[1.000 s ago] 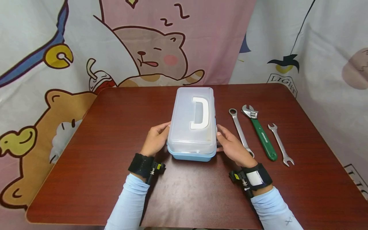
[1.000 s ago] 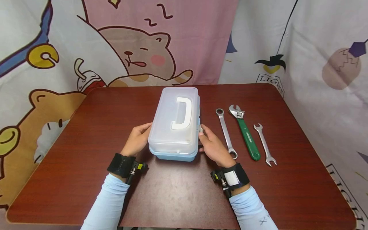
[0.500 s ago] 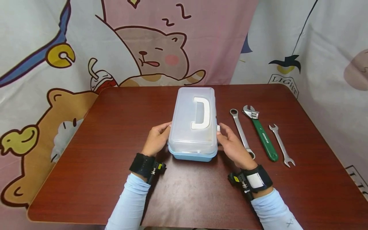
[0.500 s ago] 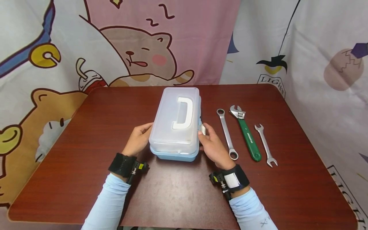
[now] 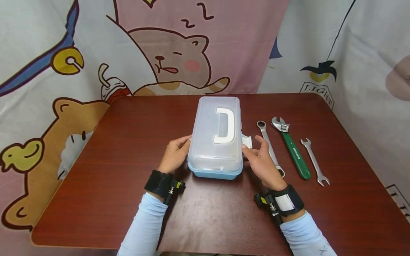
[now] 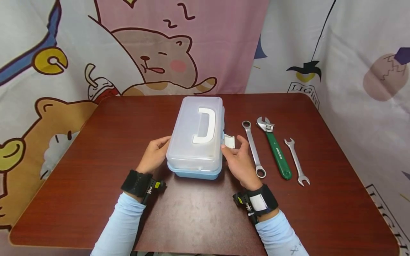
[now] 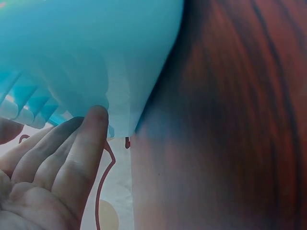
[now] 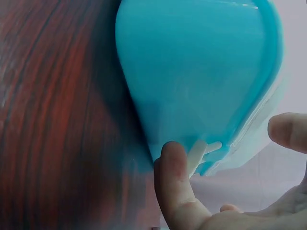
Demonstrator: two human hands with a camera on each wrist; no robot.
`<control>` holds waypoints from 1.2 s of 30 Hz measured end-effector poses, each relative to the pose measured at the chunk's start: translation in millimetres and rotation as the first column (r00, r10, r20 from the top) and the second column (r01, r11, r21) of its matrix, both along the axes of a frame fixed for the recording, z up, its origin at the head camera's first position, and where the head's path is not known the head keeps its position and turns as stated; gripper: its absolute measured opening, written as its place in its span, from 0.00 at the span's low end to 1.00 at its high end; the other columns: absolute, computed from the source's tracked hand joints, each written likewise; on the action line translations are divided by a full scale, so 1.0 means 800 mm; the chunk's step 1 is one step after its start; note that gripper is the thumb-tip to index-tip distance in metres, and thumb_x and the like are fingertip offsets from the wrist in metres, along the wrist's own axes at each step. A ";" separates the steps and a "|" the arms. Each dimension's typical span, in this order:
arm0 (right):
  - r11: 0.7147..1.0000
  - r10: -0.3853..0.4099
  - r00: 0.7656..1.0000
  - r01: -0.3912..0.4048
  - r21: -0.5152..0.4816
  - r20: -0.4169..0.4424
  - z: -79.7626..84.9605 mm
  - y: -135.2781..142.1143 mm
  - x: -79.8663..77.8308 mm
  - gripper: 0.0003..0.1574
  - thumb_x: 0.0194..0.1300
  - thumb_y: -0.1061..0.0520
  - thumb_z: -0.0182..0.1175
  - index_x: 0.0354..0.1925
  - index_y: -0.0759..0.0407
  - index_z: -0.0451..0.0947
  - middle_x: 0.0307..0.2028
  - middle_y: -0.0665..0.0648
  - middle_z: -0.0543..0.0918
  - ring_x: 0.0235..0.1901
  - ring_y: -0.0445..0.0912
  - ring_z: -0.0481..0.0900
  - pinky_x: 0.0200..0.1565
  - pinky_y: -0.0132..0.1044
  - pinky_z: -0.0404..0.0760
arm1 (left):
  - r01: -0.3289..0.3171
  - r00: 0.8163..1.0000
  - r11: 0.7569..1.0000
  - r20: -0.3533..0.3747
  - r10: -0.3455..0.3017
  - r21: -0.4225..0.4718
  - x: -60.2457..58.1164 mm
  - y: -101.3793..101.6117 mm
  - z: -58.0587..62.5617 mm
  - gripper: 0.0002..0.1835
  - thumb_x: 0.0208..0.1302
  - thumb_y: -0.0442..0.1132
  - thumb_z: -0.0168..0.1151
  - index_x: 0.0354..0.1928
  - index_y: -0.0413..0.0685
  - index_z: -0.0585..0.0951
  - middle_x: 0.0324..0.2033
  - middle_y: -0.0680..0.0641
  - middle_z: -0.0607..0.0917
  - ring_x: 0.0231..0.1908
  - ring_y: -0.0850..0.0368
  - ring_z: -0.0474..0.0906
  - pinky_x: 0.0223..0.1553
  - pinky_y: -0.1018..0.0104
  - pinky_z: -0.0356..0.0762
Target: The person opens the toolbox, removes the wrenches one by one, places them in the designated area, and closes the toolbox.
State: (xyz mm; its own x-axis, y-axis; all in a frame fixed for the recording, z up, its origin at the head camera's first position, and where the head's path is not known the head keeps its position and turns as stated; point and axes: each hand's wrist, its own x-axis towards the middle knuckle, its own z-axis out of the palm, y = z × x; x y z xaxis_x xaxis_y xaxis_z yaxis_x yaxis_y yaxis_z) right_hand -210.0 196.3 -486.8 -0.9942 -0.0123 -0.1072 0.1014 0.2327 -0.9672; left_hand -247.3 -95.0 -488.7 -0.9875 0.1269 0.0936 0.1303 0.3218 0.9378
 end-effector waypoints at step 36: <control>0.999 -0.033 0.998 0.035 -0.033 0.062 -0.018 0.015 -0.029 0.32 0.82 0.46 0.51 0.68 0.69 0.65 0.58 0.69 0.82 0.56 0.55 0.83 0.53 0.42 0.85 | -0.026 1.000 0.999 -0.002 0.026 -0.043 -0.001 0.002 0.002 0.24 0.79 0.49 0.57 0.67 0.43 0.79 0.59 0.44 0.85 0.53 0.55 0.82 0.53 0.57 0.78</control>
